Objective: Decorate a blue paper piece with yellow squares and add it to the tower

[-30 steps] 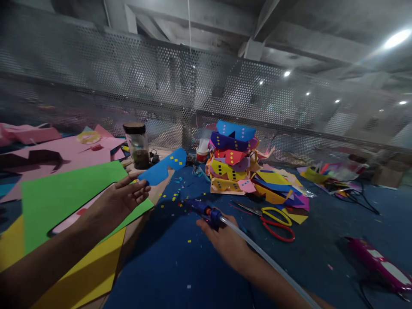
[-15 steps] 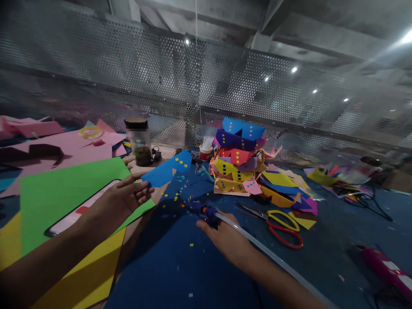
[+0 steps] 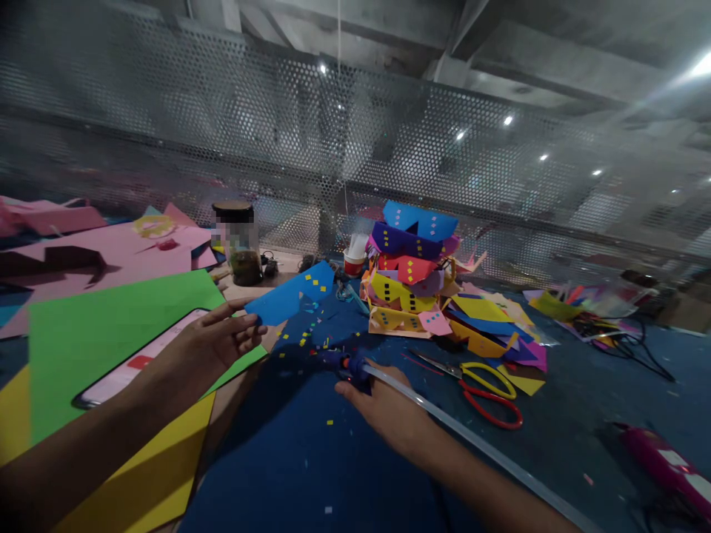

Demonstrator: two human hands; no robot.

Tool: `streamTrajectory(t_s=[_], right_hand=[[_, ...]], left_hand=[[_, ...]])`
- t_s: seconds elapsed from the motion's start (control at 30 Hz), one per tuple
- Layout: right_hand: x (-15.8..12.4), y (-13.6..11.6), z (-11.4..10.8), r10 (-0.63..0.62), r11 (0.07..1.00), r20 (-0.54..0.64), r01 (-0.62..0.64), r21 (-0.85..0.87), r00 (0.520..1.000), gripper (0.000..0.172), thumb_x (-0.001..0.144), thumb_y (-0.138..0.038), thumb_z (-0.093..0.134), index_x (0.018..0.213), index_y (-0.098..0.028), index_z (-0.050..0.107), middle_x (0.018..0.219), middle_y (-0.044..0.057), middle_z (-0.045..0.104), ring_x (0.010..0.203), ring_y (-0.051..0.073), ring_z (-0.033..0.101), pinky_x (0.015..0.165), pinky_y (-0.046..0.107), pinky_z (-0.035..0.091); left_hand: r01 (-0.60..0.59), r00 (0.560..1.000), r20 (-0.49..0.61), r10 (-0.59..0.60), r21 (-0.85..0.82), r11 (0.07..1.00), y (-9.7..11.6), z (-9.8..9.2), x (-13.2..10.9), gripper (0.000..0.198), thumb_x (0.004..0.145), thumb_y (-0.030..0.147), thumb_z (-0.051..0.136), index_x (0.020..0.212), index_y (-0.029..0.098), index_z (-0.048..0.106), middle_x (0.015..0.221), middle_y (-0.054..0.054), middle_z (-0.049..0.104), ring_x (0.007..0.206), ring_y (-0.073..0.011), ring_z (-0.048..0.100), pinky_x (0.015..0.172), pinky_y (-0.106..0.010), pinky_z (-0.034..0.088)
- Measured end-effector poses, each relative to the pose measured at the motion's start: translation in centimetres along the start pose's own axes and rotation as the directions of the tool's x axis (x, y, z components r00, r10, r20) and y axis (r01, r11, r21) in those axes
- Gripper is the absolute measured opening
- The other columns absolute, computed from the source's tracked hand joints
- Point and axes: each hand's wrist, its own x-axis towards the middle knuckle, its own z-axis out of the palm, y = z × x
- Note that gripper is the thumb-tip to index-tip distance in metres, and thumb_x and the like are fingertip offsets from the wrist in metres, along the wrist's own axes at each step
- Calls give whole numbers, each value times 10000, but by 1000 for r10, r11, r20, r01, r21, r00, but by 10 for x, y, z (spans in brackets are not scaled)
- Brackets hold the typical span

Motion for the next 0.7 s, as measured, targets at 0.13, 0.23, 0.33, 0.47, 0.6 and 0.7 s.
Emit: streamTrajectory(t_s=[0.13, 0.23, 0.33, 0.47, 0.6, 0.7], right_hand=[[0, -3, -2, 6, 1000, 12, -6, -6, 1000, 287, 861, -480, 569, 870, -220, 690, 789, 48, 706, 667, 201, 626, 580, 272, 387], [1, -4, -3, 29, 999, 21, -28, -20, 999, 307, 863, -496, 558, 862, -217, 689, 780, 50, 701, 667, 206, 622, 580, 278, 383], [2, -4, -3, 35, 999, 30, -34, -29, 999, 329, 871, -505, 539, 851, -214, 690, 759, 50, 697, 643, 200, 612, 566, 276, 370], [2, -4, -2, 40, 997, 28, -39, -61, 999, 338, 866, -508, 544, 863, -205, 695, 755, 57, 700, 648, 207, 614, 578, 279, 371], [2, -7, -4, 41, 998, 50, -38, -57, 998, 362, 883, -519, 512, 903, -206, 694, 806, 59, 706, 699, 215, 627, 629, 286, 399], [2, -9, -7, 47, 998, 76, -43, -53, 996, 390, 886, -532, 499, 974, -208, 697, 870, 65, 711, 759, 223, 636, 670, 290, 415]], left_hand=[[10, 1000, 10, -10, -11, 1000, 0, -1, 1, 251, 731, 137, 751, 960, 162, 652, 805, -6, 701, 734, -124, 678, 729, -222, 544], [7, 1000, 9, -7, -9, 1000, -1, -2, 2, 259, 731, 135, 753, 968, 161, 650, 806, -4, 698, 728, -123, 676, 723, -222, 546], [4, 1000, 15, -5, 6, 1000, -1, -3, 2, 257, 745, 140, 745, 983, 164, 648, 836, -10, 699, 743, -128, 678, 716, -223, 547], [10, 1000, 17, -10, 5, 1000, -2, -3, 2, 246, 756, 135, 736, 982, 163, 644, 834, -10, 692, 746, -127, 676, 718, -223, 549], [8, 1000, 9, -8, 8, 1000, -2, -1, 1, 244, 755, 123, 734, 976, 158, 637, 825, -10, 679, 735, -119, 672, 719, -218, 555], [9, 1000, 3, -9, 9, 1000, -3, -1, 1, 249, 756, 126, 733, 981, 162, 631, 823, -7, 673, 726, -120, 676, 706, -217, 561]])
